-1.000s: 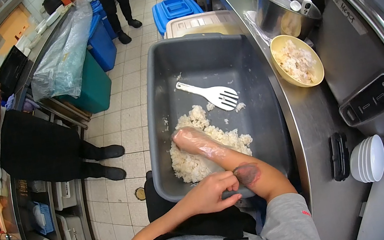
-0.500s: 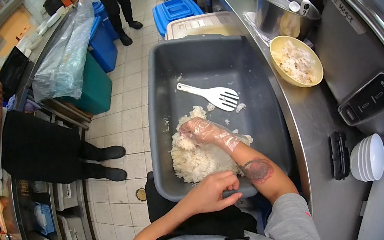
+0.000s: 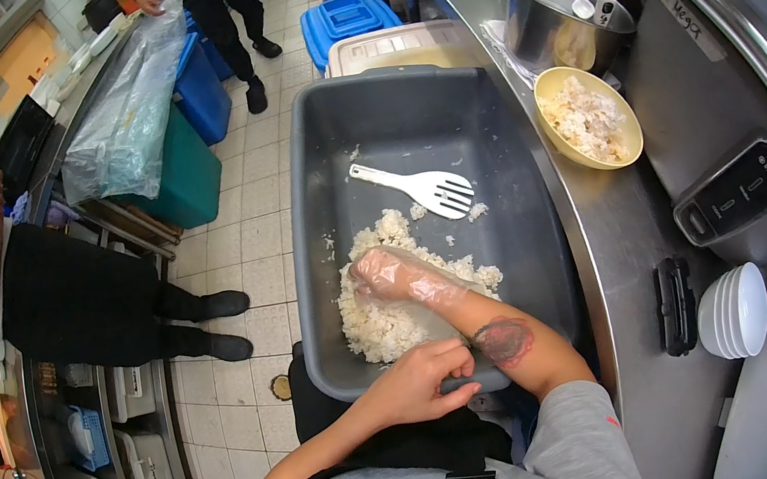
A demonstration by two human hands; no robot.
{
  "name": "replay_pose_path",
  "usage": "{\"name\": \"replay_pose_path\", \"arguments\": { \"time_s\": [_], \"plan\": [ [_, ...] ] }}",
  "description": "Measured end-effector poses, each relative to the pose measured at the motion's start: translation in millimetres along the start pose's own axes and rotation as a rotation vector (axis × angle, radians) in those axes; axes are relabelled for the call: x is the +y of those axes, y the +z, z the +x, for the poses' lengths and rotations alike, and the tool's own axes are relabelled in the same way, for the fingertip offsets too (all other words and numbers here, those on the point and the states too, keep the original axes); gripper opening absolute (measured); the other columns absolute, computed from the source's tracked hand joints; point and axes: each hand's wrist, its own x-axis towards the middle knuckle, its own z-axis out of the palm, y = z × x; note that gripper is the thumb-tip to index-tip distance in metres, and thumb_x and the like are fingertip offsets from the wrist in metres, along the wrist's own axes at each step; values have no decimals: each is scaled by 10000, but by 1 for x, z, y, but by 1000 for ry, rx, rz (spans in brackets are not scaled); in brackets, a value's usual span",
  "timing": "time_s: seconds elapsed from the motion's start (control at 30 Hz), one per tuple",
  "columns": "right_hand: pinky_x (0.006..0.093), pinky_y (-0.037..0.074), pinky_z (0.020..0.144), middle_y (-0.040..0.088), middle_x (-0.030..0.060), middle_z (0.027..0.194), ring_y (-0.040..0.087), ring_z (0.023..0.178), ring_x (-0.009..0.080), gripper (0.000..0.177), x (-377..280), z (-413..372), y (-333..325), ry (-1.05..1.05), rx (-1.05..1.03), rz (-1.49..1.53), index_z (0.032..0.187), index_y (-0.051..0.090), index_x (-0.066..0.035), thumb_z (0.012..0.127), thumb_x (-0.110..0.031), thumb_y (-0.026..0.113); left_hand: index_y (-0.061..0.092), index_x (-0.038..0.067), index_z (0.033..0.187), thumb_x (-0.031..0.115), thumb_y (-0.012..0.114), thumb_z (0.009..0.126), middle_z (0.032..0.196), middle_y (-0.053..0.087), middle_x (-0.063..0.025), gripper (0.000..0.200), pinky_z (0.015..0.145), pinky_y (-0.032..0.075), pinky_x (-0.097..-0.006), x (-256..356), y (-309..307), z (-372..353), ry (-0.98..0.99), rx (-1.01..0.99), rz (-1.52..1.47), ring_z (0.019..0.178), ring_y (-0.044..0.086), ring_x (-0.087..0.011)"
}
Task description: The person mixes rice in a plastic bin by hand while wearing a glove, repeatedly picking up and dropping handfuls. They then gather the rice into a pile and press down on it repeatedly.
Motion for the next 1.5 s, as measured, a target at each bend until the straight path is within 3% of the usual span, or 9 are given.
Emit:
{"name": "replay_pose_path", "arguments": {
  "time_s": [0.13,0.23,0.33,0.47,0.6,0.83,1.07,1.27,1.5],
  "plan": [
    [440,558,737,692,222,852,686,829,401,155,17,4,13,-50,98,36,921,683,18,802,-81,669,559,44,875,142,743,836,807,551,-81,212,625,473,-389,0,-1,0,10,-5,10,654,575,-260],
    [448,552,746,687,227,826,688,836,403,135,-4,-6,-24,176,-91,347,900,698,11,799,-71,662,558,43,878,140,741,836,810,552,-86,210,640,478,-397,-5,2,-1,12,2,16,680,580,-276],
    [436,555,750,691,210,833,692,820,389,159,25,-10,-6,-76,171,101,922,709,7,773,-37,680,557,41,876,136,740,834,812,553,-93,211,652,479,-400,-3,3,-3,-8,8,22,706,583,-292],
    [424,556,816,721,170,978,696,942,350,233,18,-14,-32,164,9,5,967,738,-58,739,-11,739,553,37,872,130,740,832,808,551,-99,212,658,478,-401,-6,3,-3,27,30,33,716,584,-296],
    [429,549,872,728,155,972,699,973,348,216,22,-18,-23,42,241,-19,958,768,-95,758,-32,713,553,37,872,132,743,830,806,548,-102,216,657,476,-403,-5,3,-3,-3,9,48,715,582,-296],
    [430,566,834,740,169,914,714,904,356,291,-29,-4,-30,414,-143,-172,950,766,-107,762,-316,842,556,36,876,147,743,833,806,547,-101,222,648,471,-401,-5,3,-1,8,23,57,709,578,-294],
    [433,564,843,735,214,956,716,938,369,261,-34,5,-2,359,-303,-142,994,765,-60,775,-196,810,556,34,875,152,745,835,811,544,-100,226,644,468,-398,-7,5,-2,37,51,51,701,575,-290],
    [455,570,810,715,271,942,715,901,402,227,-25,-3,-13,176,-136,-65,949,744,33,754,-77,704,552,35,863,153,746,831,790,531,-97,229,639,463,-404,-1,2,-1,-19,18,74,690,568,-285],
    [335,537,884,744,157,1031,699,996,193,341,2,-12,-68,321,-21,393,1159,666,46,932,-204,712,553,35,856,152,744,835,788,533,-101,225,638,462,-398,0,1,0,-60,-32,56,687,565,-287]
  ]
}}
